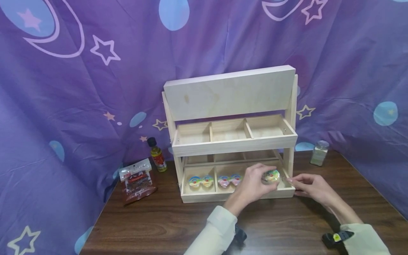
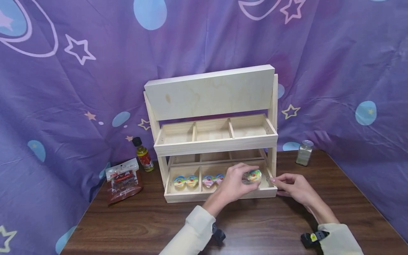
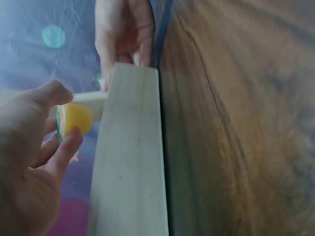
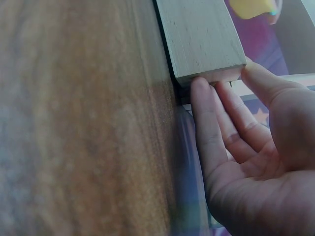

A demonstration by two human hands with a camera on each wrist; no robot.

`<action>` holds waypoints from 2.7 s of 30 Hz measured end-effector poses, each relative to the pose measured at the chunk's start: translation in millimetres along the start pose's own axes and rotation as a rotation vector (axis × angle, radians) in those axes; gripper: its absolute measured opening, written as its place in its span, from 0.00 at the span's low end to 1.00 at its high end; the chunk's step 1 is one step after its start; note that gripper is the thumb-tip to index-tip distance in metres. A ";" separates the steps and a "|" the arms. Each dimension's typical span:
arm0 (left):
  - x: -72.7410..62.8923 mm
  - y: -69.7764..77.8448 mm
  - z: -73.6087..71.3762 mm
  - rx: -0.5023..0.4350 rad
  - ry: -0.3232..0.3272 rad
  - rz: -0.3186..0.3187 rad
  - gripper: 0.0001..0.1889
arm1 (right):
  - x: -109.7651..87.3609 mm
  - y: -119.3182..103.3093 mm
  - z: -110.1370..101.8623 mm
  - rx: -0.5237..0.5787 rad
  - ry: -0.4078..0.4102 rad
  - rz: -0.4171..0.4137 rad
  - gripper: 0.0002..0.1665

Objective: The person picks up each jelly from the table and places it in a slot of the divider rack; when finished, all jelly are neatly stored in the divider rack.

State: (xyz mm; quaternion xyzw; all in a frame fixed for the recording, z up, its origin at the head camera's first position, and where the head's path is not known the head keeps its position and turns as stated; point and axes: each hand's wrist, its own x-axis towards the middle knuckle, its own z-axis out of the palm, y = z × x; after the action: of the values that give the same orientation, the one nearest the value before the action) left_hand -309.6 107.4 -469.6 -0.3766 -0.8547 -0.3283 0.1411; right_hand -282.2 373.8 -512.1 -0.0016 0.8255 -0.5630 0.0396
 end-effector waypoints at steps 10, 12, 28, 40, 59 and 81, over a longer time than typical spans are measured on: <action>17.6 -14.4 13.2 0.126 -0.097 -0.064 0.25 | -2.5 0.0 -0.9 0.044 -0.007 -0.024 0.28; 18.5 -18.5 16.3 0.140 -0.118 -0.080 0.24 | -2.5 -0.2 -1.0 0.046 -0.012 -0.029 0.28; 19.5 -26.9 19.0 0.029 -0.260 -0.157 0.21 | 0.5 1.0 -0.4 0.061 -0.018 0.000 0.28; 18.6 -28.7 18.9 0.031 -0.283 -0.200 0.21 | 1.6 1.9 1.4 0.055 -0.017 0.034 0.29; 18.8 -26.9 12.8 0.041 -0.319 -0.161 0.21 | 0.9 0.9 0.1 0.001 -0.021 0.051 0.32; -49.1 -23.7 -60.1 0.174 -0.154 0.044 0.25 | -10.9 -8.2 -4.8 -0.134 -0.001 0.017 0.26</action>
State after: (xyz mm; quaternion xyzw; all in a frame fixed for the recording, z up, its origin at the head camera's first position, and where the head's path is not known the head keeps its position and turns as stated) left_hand -294.3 28.4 -459.7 -0.4056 -0.8798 -0.2199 0.1142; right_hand -272.0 375.8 -502.0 0.0024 0.8614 -0.5060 0.0446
